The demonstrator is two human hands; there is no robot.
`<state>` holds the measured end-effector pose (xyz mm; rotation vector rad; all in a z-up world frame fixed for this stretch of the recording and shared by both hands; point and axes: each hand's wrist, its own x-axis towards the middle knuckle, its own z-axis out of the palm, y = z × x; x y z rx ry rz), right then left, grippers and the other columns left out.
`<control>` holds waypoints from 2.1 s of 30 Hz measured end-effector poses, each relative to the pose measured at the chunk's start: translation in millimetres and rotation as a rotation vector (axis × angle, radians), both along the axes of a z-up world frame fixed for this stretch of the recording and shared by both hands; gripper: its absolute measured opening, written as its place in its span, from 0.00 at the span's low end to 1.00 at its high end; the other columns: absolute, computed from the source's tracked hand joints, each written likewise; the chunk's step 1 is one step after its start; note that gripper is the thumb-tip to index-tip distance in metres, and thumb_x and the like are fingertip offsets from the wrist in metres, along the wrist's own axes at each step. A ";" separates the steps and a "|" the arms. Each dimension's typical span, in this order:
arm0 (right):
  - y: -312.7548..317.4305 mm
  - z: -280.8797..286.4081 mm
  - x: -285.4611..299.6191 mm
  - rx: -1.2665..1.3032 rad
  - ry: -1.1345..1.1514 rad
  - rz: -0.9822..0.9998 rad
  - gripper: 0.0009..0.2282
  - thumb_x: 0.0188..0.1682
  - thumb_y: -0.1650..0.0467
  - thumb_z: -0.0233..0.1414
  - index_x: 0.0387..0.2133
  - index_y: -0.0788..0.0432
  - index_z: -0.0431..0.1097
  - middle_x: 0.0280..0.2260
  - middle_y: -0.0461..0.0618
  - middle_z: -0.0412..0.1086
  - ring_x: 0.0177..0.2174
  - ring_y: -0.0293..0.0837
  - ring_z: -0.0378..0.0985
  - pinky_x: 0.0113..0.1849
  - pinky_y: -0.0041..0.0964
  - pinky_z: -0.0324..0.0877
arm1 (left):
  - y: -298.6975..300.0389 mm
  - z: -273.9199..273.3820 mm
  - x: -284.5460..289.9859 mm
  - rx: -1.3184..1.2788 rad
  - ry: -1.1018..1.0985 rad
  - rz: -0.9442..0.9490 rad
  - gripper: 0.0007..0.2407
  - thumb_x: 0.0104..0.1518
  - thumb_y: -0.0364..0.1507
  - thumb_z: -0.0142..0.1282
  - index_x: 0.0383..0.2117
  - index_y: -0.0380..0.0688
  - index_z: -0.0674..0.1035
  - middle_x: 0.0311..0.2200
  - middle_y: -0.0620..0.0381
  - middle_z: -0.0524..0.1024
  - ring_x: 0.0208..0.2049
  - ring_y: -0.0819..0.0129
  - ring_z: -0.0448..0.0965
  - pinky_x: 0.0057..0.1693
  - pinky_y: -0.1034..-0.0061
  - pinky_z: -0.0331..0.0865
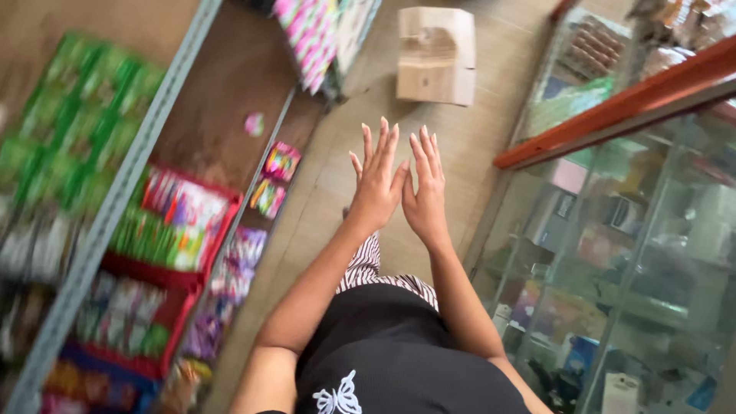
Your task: The person arranges shampoo sachets on a shelf, then sits on the floor to open a cardboard box and organize detergent packets on a wire rack. Finally, the person places small red-capped bottles into a green basket.
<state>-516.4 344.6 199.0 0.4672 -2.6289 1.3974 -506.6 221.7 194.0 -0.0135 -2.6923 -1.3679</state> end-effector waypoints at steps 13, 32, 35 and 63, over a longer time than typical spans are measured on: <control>69.3 3.5 -253.6 0.081 0.041 -0.245 0.23 0.58 0.79 0.44 0.68 0.59 0.58 0.71 0.57 0.52 0.71 0.58 0.49 0.68 0.51 0.50 | 73.1 -15.1 -275.7 0.099 -0.034 -0.289 0.26 0.71 0.38 0.41 0.74 0.47 0.52 0.77 0.51 0.41 0.78 0.49 0.30 0.72 0.34 0.24; 311.4 -57.8 -664.3 0.351 -0.058 -0.170 0.41 0.52 0.66 0.58 0.74 0.56 0.37 0.74 0.54 0.31 0.72 0.56 0.35 0.68 0.55 0.41 | 292.1 -78.9 -659.0 -0.063 -0.067 -0.059 0.30 0.70 0.44 0.43 0.74 0.45 0.51 0.77 0.50 0.40 0.77 0.49 0.31 0.73 0.37 0.26; 316.2 -58.9 -721.5 0.344 -0.044 -0.120 0.41 0.52 0.65 0.58 0.74 0.56 0.36 0.74 0.54 0.31 0.72 0.55 0.34 0.68 0.56 0.39 | 300.5 -73.9 -709.9 -0.098 -0.154 -0.001 0.29 0.70 0.44 0.42 0.74 0.46 0.51 0.77 0.52 0.40 0.77 0.51 0.31 0.72 0.38 0.27; 500.7 -546.7 -1363.4 0.579 -0.473 -0.106 0.47 0.43 0.64 0.68 0.70 0.65 0.41 0.67 0.73 0.34 0.65 0.73 0.46 0.61 0.57 0.53 | 259.5 -511.3 -1191.8 -0.552 -0.544 0.174 0.31 0.57 0.28 0.56 0.70 0.40 0.59 0.74 0.50 0.49 0.75 0.55 0.40 0.73 0.39 0.35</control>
